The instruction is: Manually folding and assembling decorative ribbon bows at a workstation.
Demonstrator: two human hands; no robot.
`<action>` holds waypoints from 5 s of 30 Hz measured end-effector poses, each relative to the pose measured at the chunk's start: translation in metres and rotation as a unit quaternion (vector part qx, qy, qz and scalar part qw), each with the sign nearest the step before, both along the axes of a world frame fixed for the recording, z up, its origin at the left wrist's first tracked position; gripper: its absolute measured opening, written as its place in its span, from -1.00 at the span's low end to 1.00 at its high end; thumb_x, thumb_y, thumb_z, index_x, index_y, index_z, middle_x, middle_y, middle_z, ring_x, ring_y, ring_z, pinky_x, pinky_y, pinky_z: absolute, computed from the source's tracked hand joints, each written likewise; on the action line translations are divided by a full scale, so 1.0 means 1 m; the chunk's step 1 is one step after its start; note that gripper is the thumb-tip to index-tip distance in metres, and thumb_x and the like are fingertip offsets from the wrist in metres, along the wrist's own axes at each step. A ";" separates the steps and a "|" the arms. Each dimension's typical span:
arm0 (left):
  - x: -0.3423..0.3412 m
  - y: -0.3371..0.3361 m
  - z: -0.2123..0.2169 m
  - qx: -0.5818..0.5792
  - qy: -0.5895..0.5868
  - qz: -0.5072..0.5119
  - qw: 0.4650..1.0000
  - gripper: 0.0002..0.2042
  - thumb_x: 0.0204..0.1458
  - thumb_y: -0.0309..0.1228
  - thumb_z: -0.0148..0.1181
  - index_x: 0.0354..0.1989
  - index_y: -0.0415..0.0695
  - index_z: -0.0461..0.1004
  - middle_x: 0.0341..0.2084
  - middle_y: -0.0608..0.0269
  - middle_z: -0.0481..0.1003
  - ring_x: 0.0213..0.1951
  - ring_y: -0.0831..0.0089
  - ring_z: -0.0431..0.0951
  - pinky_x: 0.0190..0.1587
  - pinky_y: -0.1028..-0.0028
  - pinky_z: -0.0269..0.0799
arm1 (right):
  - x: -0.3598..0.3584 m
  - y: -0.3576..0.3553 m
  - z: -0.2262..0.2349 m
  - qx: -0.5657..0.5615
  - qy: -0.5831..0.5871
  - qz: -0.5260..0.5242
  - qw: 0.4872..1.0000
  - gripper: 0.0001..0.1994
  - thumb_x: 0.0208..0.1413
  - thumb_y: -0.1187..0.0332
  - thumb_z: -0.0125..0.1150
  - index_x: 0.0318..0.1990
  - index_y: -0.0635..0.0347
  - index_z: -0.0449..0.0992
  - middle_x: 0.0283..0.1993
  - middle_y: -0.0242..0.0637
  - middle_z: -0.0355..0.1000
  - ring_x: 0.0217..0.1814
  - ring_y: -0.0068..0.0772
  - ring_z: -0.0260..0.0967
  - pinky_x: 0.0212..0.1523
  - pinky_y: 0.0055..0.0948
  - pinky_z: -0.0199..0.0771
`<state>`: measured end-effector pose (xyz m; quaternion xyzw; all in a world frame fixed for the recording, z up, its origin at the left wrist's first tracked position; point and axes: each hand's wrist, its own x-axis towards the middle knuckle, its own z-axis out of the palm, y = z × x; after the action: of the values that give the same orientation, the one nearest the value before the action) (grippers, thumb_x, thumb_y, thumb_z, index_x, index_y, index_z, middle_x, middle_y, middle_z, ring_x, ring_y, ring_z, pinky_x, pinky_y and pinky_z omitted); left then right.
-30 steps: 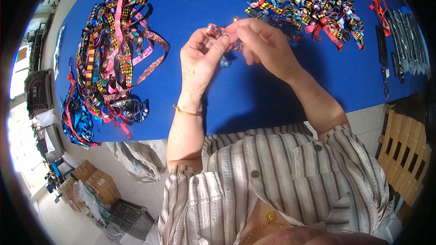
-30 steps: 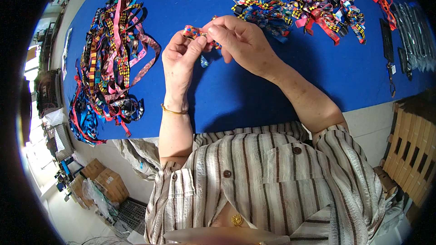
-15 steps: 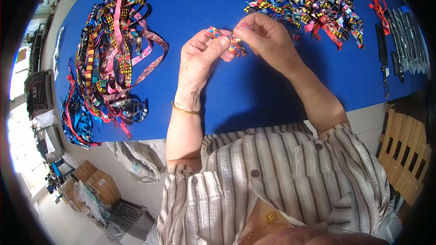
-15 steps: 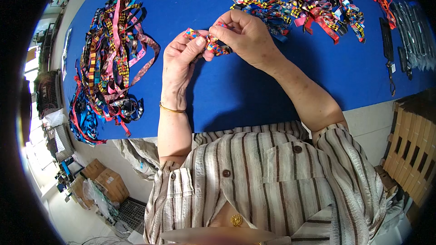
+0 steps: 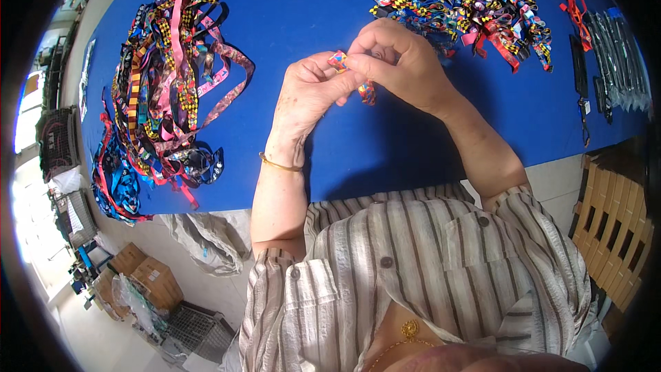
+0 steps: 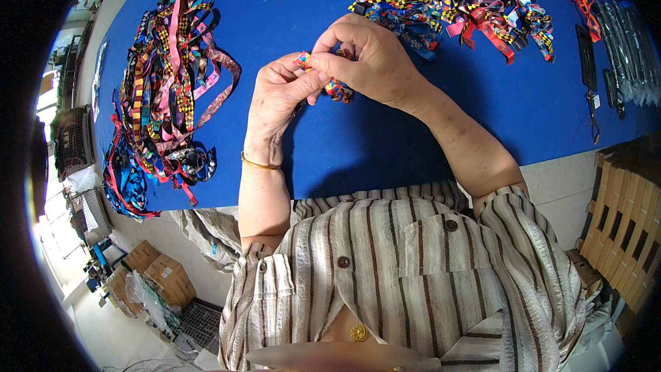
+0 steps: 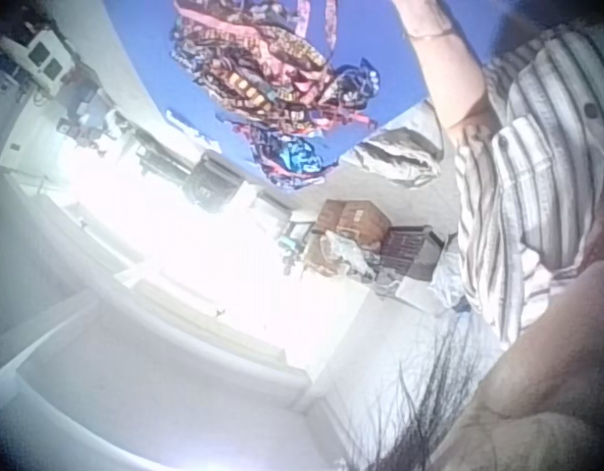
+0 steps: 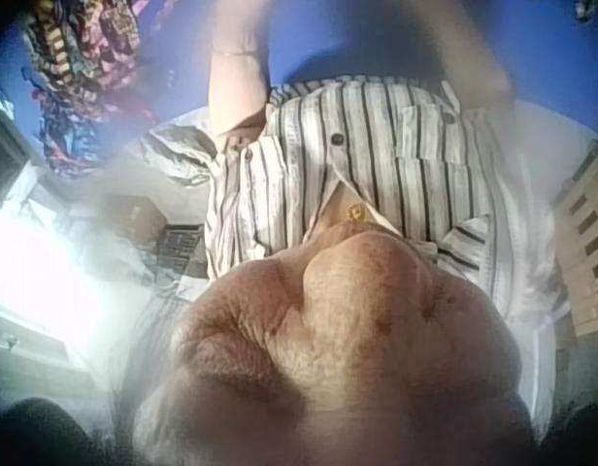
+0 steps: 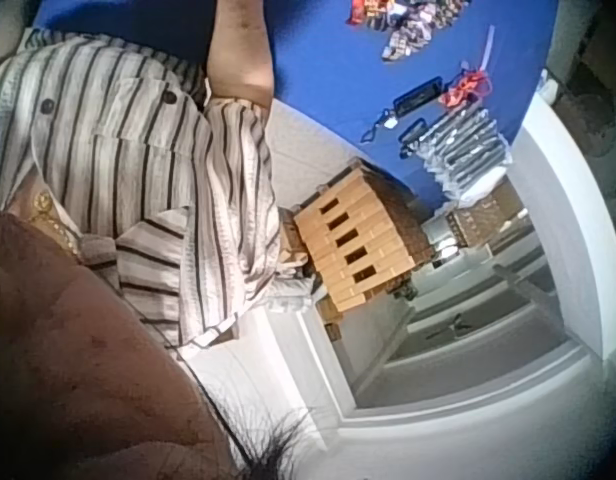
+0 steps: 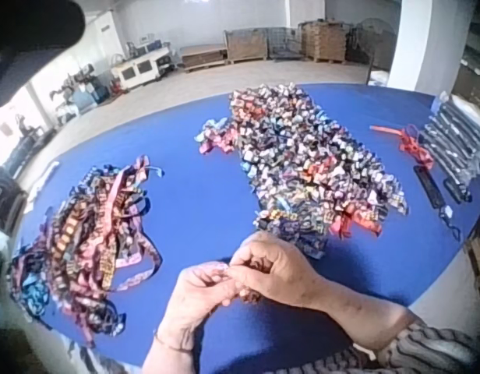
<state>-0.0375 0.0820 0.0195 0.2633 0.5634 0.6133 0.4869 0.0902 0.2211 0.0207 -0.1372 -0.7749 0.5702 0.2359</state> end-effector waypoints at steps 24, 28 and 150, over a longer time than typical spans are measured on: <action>-0.007 0.000 -0.008 0.071 -0.056 0.091 0.992 -0.82 0.14 -0.47 0.29 -0.18 -0.35 0.59 -0.44 0.21 0.60 -0.53 0.58 0.46 -0.45 0.61 0.37 | -0.002 0.001 -0.004 -0.211 -0.014 0.008 0.977 -0.71 0.22 0.35 0.25 -0.02 0.32 0.39 -0.26 -0.29 0.52 -0.24 -0.65 0.45 -0.28 -0.61 0.43; -0.002 0.004 -0.003 0.029 -0.007 0.130 0.991 -0.84 0.14 -0.47 0.29 -0.19 -0.32 0.60 -0.44 0.21 0.60 -0.51 0.57 0.48 -0.43 0.60 0.38 | -0.005 0.001 -0.008 -0.212 -0.023 0.031 0.976 -0.69 0.21 0.37 0.27 0.00 0.33 0.38 -0.24 -0.26 0.53 -0.24 -0.63 0.46 -0.30 -0.61 0.44; -0.008 0.000 0.000 0.048 -0.015 0.196 0.979 -0.91 0.08 -0.50 0.33 -0.33 -0.25 0.55 -0.66 0.36 0.49 -0.72 0.72 0.28 -0.67 0.66 0.20 | -0.001 -0.015 0.014 -0.239 -0.098 0.022 0.966 -0.85 0.23 0.36 0.22 -0.18 0.24 0.44 -0.53 -0.38 0.45 -0.64 -0.69 0.29 -0.62 -0.63 0.24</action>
<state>-0.0452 0.0821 0.0191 0.1619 0.5663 0.7272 0.3527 0.0896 0.2062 0.0347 -0.2276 -0.6382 0.7277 0.1062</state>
